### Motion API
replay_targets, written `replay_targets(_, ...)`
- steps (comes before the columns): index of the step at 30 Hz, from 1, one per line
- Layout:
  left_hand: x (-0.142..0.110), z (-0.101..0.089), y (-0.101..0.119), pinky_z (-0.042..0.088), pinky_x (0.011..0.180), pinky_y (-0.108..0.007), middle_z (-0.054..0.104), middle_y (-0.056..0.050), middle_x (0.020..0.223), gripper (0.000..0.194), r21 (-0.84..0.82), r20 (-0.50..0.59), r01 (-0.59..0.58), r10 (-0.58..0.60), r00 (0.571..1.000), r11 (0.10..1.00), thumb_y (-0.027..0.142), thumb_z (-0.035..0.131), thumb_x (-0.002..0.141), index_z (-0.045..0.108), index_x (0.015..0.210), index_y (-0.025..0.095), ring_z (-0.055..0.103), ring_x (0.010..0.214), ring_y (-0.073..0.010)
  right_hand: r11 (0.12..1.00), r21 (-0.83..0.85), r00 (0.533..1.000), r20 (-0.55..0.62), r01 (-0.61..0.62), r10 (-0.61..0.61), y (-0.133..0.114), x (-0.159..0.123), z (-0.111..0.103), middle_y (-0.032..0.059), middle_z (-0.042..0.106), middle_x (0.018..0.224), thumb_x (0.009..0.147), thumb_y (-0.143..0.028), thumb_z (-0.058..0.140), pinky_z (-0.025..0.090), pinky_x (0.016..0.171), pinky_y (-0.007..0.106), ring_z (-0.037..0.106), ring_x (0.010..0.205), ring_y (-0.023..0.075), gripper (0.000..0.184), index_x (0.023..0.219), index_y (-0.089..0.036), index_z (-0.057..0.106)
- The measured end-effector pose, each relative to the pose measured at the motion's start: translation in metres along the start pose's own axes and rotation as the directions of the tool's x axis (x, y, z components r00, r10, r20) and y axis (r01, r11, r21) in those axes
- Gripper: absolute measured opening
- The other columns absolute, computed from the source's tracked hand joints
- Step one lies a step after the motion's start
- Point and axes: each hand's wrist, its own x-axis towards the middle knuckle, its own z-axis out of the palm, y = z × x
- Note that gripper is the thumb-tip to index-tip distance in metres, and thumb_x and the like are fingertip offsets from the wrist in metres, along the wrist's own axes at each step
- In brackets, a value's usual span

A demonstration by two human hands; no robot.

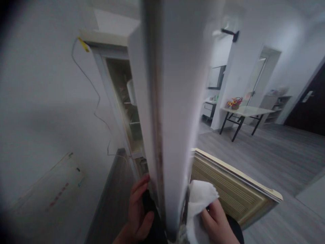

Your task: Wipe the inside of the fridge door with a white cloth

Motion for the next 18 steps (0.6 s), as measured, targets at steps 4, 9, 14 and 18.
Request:
replay_targets(4, 0.016, -0.013, -0.008, 0.035, 0.118, -0.061, 0.032, -0.011, 0.161, 0.055, -0.03, -0.178, 0.19, -0.192, 0.965, 0.981, 0.042, 0.033, 0.099, 0.033, 0.153, 0.032, 0.033, 0.149, -0.0326, 0.999, -0.049, 0.927, 0.374, -0.007, 0.025, -0.007, -0.006, 0.004, 0.013, 0.069, 0.121, 0.093, -0.056, 0.058, 0.052, 0.102, 0.042, 0.064, 0.112, 0.0289, 0.047, 0.122, -0.021, 0.071)
replay_targets(9, 0.028, -0.035, -0.058, 0.048, 0.111, -0.045, 0.046, -0.017, 0.151, 0.064, -0.021, -0.295, 0.331, -0.323, 0.899, 0.943, 0.042, 0.051, 0.096, 0.031, 0.154, 0.022, 0.053, 0.134, -0.028, 0.992, -0.013, 0.912, 0.393, -0.125, 0.12, 0.003, -0.01, 0.008, 0.015, 0.065, 0.13, 0.095, -0.055, 0.054, 0.049, 0.106, 0.044, 0.06, 0.123, 0.0321, 0.051, 0.13, -0.02, 0.067)
replay_targets(14, 0.049, -0.035, -0.101, 0.03, 0.123, -0.045, 0.029, -0.018, 0.163, 0.079, 0.163, -0.286, 0.442, -0.386, 0.877, 0.882, 0.04, 0.054, 0.096, 0.014, 0.16, 0.017, 0.031, 0.151, -0.0282, 0.986, -0.034, 0.915, 0.368, -0.163, 0.164, 0.019, -0.011, 0.008, 0.017, 0.059, 0.137, 0.096, -0.055, 0.053, 0.043, 0.112, 0.047, 0.052, 0.133, 0.0347, 0.055, 0.134, -0.017, 0.064)
replay_targets(18, 0.069, -0.028, -0.145, 0.01, 0.128, -0.047, 0.007, -0.022, 0.168, 0.081, 0.229, -0.303, 0.428, -0.354, 0.885, 0.874, 0.036, 0.046, 0.097, 0.001, 0.16, 0.008, 0.007, 0.157, -0.0267, 0.986, -0.018, 0.935, 0.313, -0.168, 0.165, 0.017, -0.009, 0.005, 0.017, 0.062, 0.131, 0.092, -0.058, 0.055, 0.044, 0.11, 0.05, 0.057, 0.124, 0.0349, 0.056, 0.128, -0.016, 0.068)
